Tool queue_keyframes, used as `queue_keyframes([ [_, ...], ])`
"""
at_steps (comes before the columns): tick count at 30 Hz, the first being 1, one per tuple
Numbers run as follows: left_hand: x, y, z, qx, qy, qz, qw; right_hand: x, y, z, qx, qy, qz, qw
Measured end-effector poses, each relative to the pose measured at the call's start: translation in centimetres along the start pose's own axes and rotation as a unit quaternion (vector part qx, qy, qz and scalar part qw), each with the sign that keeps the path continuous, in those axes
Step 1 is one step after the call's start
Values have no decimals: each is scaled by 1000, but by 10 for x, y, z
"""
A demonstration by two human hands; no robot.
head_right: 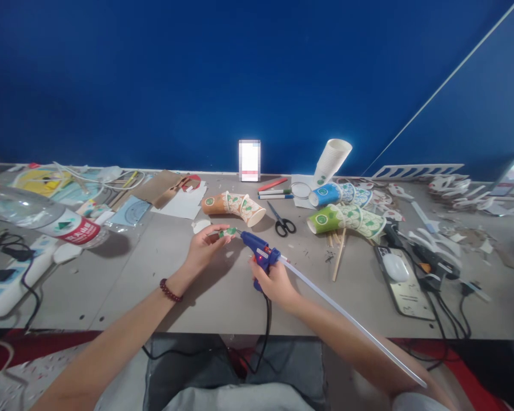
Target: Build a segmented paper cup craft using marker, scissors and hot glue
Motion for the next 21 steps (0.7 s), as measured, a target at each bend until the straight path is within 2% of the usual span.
queue_keyframes([
  [21,2,0,-2,-11,6,-4,1000,-3,-3,0,17,-26,1,1000],
])
Point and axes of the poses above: each hand's wrist, its own z-axis towards the middle knuckle, its own x-axis out of the palm, y = z × x, the point moved 9 cm from there along z, towards the middle knuckle, and after that the axes turned 1 degree about -x, right-handed, at the moved point
